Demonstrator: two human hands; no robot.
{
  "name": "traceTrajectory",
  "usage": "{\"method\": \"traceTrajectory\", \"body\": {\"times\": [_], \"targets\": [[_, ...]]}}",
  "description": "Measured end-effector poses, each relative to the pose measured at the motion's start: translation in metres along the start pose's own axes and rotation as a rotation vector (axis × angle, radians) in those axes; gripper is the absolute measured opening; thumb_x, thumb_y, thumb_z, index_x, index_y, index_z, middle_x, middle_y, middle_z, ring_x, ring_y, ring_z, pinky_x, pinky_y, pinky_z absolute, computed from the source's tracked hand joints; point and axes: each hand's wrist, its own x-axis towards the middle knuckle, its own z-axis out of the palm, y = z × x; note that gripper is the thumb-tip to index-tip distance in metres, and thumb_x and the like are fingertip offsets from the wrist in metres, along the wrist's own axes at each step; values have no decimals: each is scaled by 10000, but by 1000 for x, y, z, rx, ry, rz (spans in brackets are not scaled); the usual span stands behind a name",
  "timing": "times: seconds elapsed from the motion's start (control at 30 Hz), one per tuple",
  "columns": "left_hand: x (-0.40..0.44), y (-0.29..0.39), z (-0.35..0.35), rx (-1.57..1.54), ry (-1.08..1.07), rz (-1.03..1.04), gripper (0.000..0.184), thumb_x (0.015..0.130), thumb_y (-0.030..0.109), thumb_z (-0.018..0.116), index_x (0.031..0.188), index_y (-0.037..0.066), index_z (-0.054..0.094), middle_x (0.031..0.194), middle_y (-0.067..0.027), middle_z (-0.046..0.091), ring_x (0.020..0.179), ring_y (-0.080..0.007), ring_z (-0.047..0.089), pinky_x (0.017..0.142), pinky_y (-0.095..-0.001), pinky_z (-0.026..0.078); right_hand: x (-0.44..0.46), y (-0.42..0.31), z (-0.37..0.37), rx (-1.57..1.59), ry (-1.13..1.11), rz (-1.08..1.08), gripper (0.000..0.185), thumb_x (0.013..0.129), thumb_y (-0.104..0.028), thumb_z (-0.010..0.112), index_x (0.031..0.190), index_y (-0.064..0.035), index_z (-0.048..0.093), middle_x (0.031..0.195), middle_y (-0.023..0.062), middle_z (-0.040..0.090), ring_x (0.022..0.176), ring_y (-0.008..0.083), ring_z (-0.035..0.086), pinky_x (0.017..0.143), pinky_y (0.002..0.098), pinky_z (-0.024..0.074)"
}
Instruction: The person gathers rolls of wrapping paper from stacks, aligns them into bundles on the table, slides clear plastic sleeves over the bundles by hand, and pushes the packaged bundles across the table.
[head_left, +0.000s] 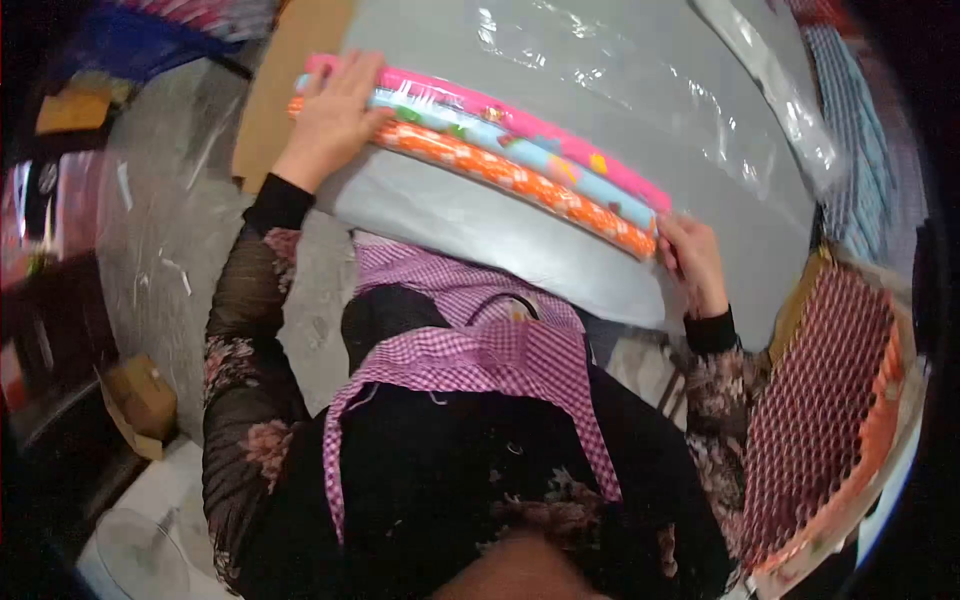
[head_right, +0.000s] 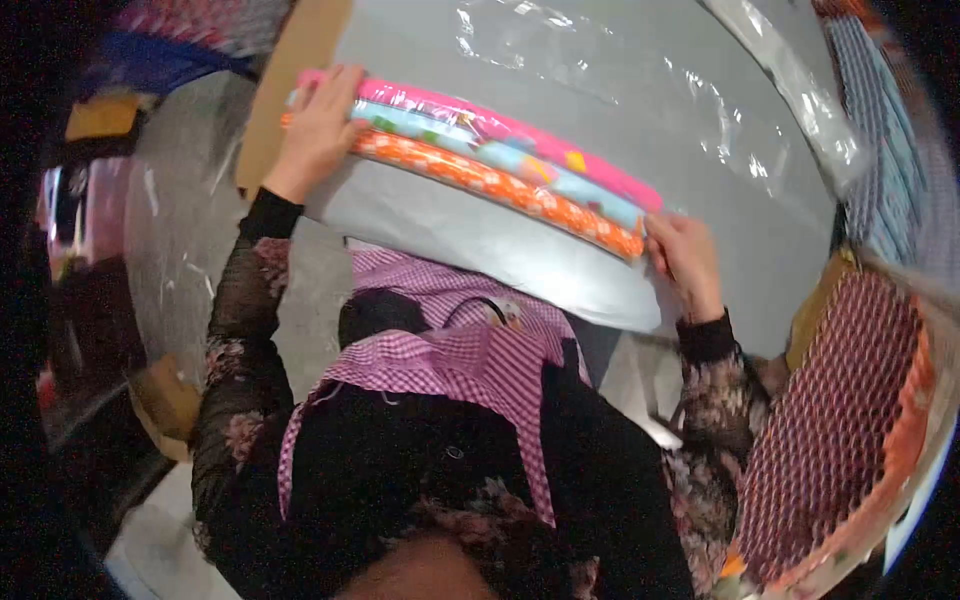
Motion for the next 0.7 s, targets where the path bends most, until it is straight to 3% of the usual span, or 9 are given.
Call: {"method": "traceTrajectory", "body": {"times": [0.07,0.13,0.17,0.23,0.33,0.5,0.6,0.7], "targets": [[0,-3,3,92,54,23,618,935,402,537,1436,63,413,1459,-123,456,1395,-288,363,1151,-487,214,-3,6,-1,-94,95,-10,270,911,-238,627,747,-24,624,596,-1,557,462,49,475,432,221,348],[0,-1,2,93,56,48,595,940,406,530,1437,97,423,1463,-107,451,1395,-284,363,1149,-493,215,0,22,-1,-245,318,-394,236,924,-217,608,921,6,686,649,3,587,504,57,526,441,213,370],[-1,-1,1,116,64,51,574,944,409,523,1438,132,433,1467,-91,447,1394,-280,363,1147,-500,215,-1,24,-1,-247,325,-384,236,924,-217,608,921,6,686,649,3,587,504,57,526,441,213,370],[1,-1,1,128,53,58,553,949,411,517,1437,163,440,1469,-79,443,1395,-277,360,1145,-504,217,-3,25,1,-28,240,-341,301,933,-198,607,1142,11,661,704,5,608,536,63,551,456,215,393],[2,-3,2,120,56,75,523,956,407,515,1434,204,454,1466,-72,446,1394,-277,362,1140,-513,223,8,20,8,80,195,-308,347,935,-205,616,1218,-4,624,724,3,614,540,66,551,461,216,401],[2,-2,4,104,76,79,503,963,377,514,1426,187,467,1454,-80,460,1382,-289,377,1132,-504,252,17,15,18,-32,300,-306,211,916,-197,645,914,10,688,654,5,588,521,71,535,466,237,422],[3,-4,8,114,58,92,501,968,373,505,1428,179,463,1460,-83,450,1377,-288,380,1128,-499,261,15,13,19,13,277,-281,214,916,-190,642,928,20,682,657,13,596,522,73,538,467,240,425],[4,-4,4,108,56,98,527,995,457,435,1443,181,446,1466,-89,443,1390,-294,359,1137,-510,241,13,15,17,56,252,-277,212,927,-171,625,955,34,672,660,20,595,525,75,543,471,239,428]]}}
